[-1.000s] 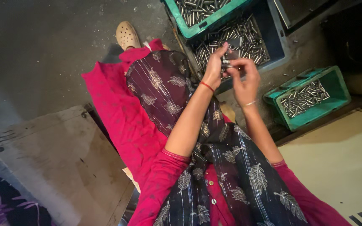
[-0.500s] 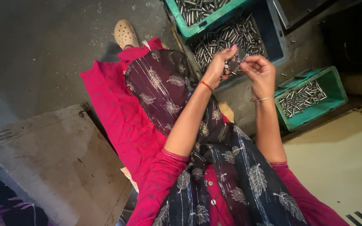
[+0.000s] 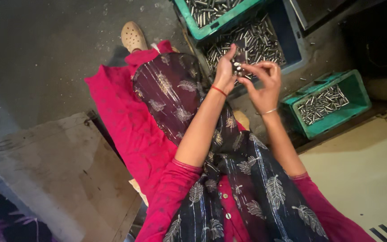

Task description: The person sits on the floor and sorts small cylindrical metal parts by hand. They pick up parts from a green bin, inspect them, and place them into a lower bin, repeating the process throughout the clip.

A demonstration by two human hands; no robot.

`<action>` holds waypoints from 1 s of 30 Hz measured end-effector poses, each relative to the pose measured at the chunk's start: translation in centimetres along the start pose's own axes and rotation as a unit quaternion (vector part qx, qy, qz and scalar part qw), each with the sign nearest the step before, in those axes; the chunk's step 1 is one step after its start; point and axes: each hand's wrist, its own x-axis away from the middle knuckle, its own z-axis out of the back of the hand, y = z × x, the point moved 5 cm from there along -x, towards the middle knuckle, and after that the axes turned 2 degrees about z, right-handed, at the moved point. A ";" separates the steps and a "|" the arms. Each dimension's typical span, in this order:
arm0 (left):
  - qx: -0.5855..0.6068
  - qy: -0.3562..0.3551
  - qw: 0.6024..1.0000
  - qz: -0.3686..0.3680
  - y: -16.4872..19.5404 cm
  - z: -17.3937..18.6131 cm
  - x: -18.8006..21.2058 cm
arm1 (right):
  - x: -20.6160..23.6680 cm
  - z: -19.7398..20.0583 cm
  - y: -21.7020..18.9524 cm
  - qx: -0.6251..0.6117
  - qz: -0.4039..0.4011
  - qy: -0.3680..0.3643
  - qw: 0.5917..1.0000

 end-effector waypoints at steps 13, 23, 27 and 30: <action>0.052 -0.052 0.997 0.027 0.0 -0.7 -0.1 | 0.3 -2.3 0.6 0.075 0.084 0.029 0.993; -0.023 -0.086 0.995 -0.037 0.7 -1.3 0.6 | 0.1 -2.7 5.1 -0.583 -0.269 0.072 0.763; -0.036 -0.098 0.994 -0.014 0.4 -1.5 0.7 | -0.2 -2.8 7.0 -0.532 -0.260 0.051 0.804; -0.063 -0.104 0.992 -0.018 0.3 -1.7 0.7 | 0.3 -3.2 8.7 -0.489 -0.273 0.036 0.827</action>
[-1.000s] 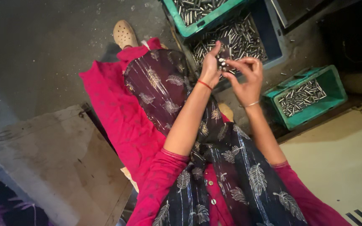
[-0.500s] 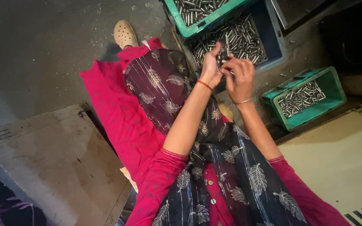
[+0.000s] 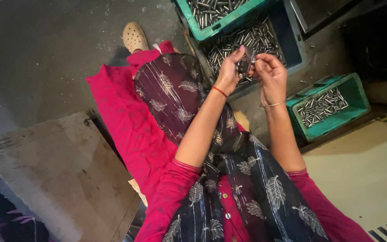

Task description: The person sits on the floor and sorts small cylindrical metal parts by hand. They pick up parts from a green bin, inspect them, and place them into a lower bin, repeating the process throughout the clip.

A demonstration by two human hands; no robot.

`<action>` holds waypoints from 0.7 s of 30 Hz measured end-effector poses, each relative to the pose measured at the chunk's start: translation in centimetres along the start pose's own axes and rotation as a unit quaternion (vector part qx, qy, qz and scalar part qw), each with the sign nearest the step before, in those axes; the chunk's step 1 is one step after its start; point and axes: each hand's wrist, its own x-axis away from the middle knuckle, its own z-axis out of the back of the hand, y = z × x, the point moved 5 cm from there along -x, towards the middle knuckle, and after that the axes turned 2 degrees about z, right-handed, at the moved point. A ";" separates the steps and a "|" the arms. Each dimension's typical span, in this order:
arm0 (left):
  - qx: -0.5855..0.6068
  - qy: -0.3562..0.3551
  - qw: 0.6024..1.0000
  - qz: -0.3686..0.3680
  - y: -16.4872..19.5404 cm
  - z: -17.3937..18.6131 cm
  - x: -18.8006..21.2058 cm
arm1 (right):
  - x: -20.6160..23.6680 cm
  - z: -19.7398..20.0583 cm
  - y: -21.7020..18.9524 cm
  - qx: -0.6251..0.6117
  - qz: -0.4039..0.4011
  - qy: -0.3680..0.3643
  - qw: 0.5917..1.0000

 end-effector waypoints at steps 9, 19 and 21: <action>0.020 0.038 0.998 -0.044 -0.1 0.7 -0.4 | 1.5 0.0 -2.3 0.113 0.012 0.001 0.994; 0.103 0.009 0.995 -0.013 -0.3 0.7 -0.2 | 3.5 -5.1 -5.8 0.499 0.283 -0.001 0.819; 0.121 0.011 0.993 -0.007 -0.2 0.8 -0.2 | 3.7 -5.8 -5.3 0.527 0.308 -0.048 0.791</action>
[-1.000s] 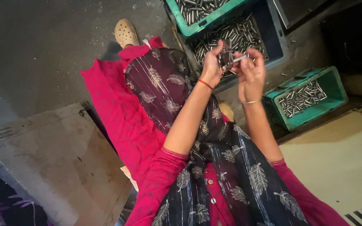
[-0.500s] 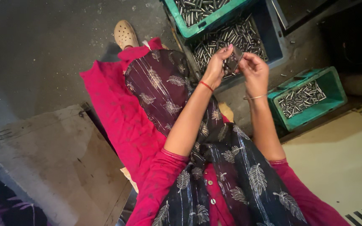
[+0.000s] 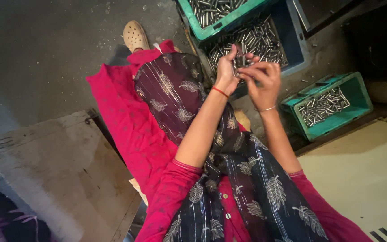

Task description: The person sits on the floor and sorts small cylindrical metal parts by hand. They pick up parts from a green bin, inspect them, and place them into a lower bin, repeating the process throughout the clip.

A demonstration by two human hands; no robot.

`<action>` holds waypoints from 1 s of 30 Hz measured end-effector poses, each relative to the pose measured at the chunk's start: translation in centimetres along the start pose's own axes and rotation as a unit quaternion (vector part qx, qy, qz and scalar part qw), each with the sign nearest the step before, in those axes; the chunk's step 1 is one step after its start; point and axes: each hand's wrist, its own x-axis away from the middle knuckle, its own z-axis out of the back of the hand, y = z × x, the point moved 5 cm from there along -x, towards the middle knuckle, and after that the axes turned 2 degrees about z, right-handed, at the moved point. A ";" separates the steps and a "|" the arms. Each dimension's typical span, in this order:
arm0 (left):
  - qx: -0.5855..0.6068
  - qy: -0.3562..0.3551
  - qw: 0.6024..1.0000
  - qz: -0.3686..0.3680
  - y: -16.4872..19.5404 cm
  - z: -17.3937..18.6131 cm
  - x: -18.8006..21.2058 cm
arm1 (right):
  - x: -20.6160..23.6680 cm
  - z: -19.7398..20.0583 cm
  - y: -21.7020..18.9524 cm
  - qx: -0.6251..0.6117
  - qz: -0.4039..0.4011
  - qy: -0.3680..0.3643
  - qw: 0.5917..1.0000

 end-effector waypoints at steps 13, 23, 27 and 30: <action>-0.003 0.011 1.000 0.000 0.3 0.0 -0.1 | 0.6 -1.7 3.7 -0.489 -0.254 0.091 0.830; -0.066 -0.013 0.998 -0.015 0.3 -0.1 0.0 | 1.2 -3.5 7.0 -0.535 -0.277 0.040 0.797; -0.082 0.002 0.997 0.008 -0.2 -0.5 0.0 | 1.6 -3.5 7.5 -0.522 -0.249 0.037 0.815; -0.095 0.007 0.995 0.016 -0.3 -0.6 0.0 | 1.4 -3.4 7.4 -0.505 -0.246 0.035 0.827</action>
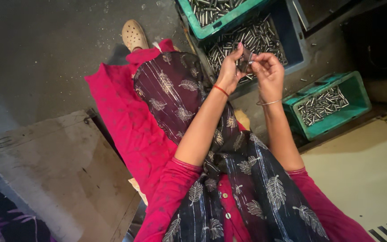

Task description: The person sits on the floor and sorts small cylindrical metal parts by hand. They pick up parts from a green bin, inspect them, and place them into a lower bin, repeating the process throughout the clip.

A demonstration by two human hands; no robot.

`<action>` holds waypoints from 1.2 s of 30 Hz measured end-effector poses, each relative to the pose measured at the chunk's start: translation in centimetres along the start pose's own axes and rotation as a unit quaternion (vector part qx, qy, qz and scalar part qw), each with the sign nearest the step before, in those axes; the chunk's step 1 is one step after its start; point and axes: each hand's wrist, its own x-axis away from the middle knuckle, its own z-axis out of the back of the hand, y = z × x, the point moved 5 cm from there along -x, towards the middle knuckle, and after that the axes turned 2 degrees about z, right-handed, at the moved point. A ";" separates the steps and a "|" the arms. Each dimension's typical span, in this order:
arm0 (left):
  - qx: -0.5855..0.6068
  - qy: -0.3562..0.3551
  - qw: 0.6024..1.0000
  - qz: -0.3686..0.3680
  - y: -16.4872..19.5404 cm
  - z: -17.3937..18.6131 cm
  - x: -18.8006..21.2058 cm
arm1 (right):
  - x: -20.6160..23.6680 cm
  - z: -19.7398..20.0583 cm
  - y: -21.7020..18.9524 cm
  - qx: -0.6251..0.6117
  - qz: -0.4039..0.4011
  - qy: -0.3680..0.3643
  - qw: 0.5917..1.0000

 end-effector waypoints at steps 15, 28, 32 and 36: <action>-0.031 -0.018 0.999 -0.012 -0.2 0.5 -0.1 | 0.3 0.5 0.0 0.181 -0.019 0.008 0.983; 0.077 -0.022 0.996 -0.036 0.6 1.0 -0.1 | 1.3 -2.8 -4.7 0.396 0.147 0.038 0.906; 0.105 -0.052 0.993 -0.004 0.5 0.6 -0.1 | 1.2 -1.9 -2.5 0.366 0.072 0.065 0.926; 0.095 0.026 0.995 -0.012 0.6 0.9 0.1 | 1.0 -1.2 -1.2 0.098 0.005 0.023 0.995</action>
